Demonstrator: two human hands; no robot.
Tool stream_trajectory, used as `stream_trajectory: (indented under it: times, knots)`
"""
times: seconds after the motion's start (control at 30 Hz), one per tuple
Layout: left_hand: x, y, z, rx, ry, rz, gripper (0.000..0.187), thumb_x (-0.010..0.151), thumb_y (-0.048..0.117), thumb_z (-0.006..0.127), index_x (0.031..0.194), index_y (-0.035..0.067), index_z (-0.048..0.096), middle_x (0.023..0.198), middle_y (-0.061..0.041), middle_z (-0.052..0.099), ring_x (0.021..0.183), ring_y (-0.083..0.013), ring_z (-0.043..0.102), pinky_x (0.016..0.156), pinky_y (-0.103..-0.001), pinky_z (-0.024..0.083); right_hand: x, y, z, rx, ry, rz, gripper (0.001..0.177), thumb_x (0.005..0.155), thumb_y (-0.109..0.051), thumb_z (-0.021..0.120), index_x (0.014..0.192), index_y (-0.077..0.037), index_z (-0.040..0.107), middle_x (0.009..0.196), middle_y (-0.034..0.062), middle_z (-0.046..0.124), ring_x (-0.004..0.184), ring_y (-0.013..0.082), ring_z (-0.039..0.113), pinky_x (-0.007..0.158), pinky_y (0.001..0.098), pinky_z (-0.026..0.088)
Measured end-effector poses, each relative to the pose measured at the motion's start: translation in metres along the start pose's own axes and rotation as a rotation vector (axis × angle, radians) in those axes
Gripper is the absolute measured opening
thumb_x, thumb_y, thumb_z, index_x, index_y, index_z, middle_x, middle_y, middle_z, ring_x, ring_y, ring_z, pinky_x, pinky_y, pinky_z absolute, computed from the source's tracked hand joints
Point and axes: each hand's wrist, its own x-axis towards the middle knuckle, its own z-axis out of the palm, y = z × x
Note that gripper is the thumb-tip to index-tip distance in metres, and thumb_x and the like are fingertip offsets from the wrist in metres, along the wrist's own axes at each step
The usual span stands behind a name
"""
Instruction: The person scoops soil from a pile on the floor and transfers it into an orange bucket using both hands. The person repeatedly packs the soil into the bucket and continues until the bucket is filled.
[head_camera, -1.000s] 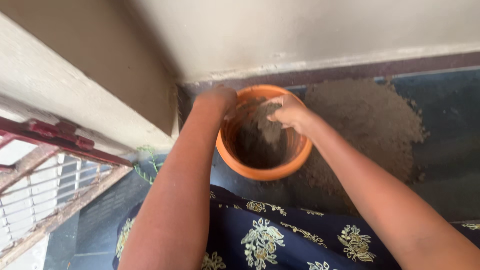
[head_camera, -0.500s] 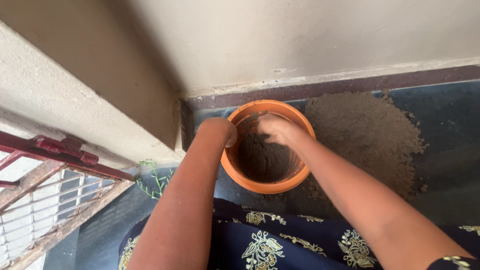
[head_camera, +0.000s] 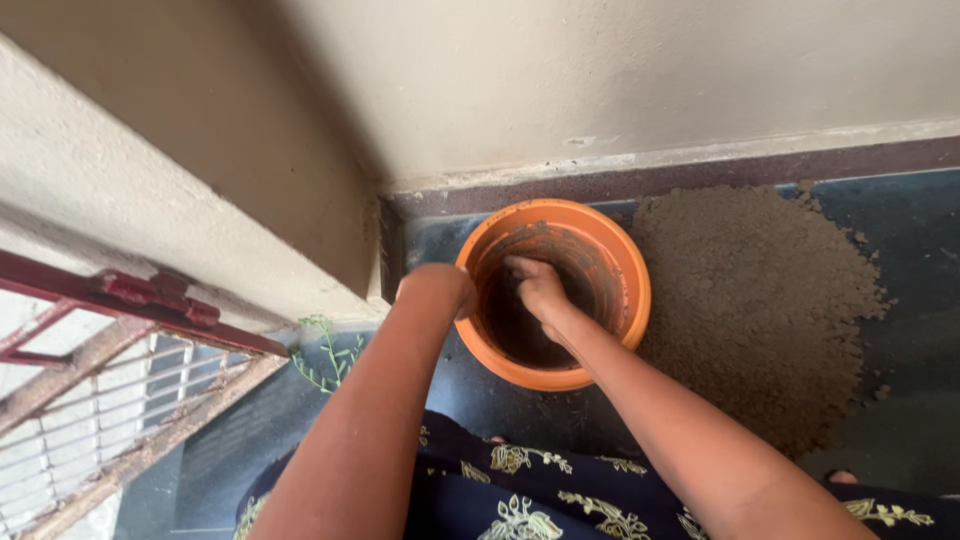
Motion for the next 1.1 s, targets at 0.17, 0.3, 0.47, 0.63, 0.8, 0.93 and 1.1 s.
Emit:
stream_trajectory:
  times: [0.17,0.3,0.47,0.63,0.8,0.93,1.1]
  knots:
    - [-0.004,-0.005,0.009,0.006,-0.02,-0.007,0.061,0.09,0.011,0.057,0.148,0.021,0.041,0.148,-0.007,0.053,0.126,-0.0334,0.064,0.098,-0.049,0.057,-0.012,-0.032,0.004,0.23,0.093,0.168,0.065,0.087,0.015,0.037,0.147,-0.008,0.049,0.147,0.0084,0.055,0.138,0.0206,0.05,0.114,0.0347,0.038]
    - [-0.01,-0.002,0.005,0.027,-0.033,0.005,0.073,0.092,0.011,0.054,0.157,0.024,0.024,0.156,-0.003,0.044,0.13,-0.0326,0.061,0.1,-0.051,0.056,-0.03,-0.051,-0.003,0.253,-0.113,0.266,0.065,0.089,0.011,0.041,0.148,-0.014,0.049,0.146,0.0054,0.056,0.134,0.0194,0.05,0.107,0.0365,0.042]
    - [-0.002,0.0,0.007,0.057,-0.012,0.003,0.083,0.097,0.013,0.046,0.166,0.027,0.002,0.168,0.005,0.029,0.134,-0.0307,0.058,0.102,-0.053,0.056,-0.028,-0.055,0.0,0.337,0.282,0.129,0.063,0.09,0.008,0.038,0.151,-0.002,0.048,0.151,0.0188,0.052,0.135,0.033,0.052,0.108,0.0423,0.049]
    - [0.018,-0.005,0.017,0.109,-0.011,0.068,0.08,0.097,0.012,0.043,0.163,0.027,0.0,0.169,0.009,0.018,0.141,-0.0259,0.046,0.107,-0.052,0.049,-0.029,-0.061,0.008,0.152,0.137,0.176,0.085,0.084,0.009,0.051,0.16,-0.015,0.02,0.16,0.0095,0.026,0.147,0.0256,0.03,0.118,0.0406,0.033]
    - [0.006,-0.007,0.012,0.1,-0.063,0.023,0.088,0.094,0.008,0.049,0.165,0.03,0.003,0.164,0.001,0.035,0.137,-0.0303,0.052,0.105,-0.049,0.051,-0.045,-0.064,0.006,0.001,-0.014,-0.017,0.08,0.082,0.011,0.056,0.155,-0.009,0.031,0.159,0.0121,0.033,0.149,0.0247,0.03,0.121,0.0385,0.027]
    - [-0.012,-0.001,0.0,0.101,-0.075,0.006,0.088,0.094,0.009,0.049,0.165,0.029,0.002,0.164,-0.001,0.035,0.137,-0.0308,0.052,0.106,-0.049,0.051,-0.034,-0.056,-0.006,-0.272,0.117,-0.435,0.063,0.081,0.012,0.055,0.141,-0.006,0.062,0.149,0.0133,0.062,0.143,0.0223,0.055,0.127,0.0356,0.039]
    - [-0.023,-0.004,0.003,0.112,-0.091,0.007,0.089,0.094,0.009,0.049,0.165,0.028,0.0,0.163,-0.002,0.036,0.137,-0.0313,0.052,0.106,-0.048,0.05,-0.026,-0.037,0.003,0.024,0.426,0.005,0.061,0.082,0.011,0.05,0.143,0.004,0.052,0.148,0.0221,0.053,0.14,0.0312,0.049,0.121,0.0395,0.036]
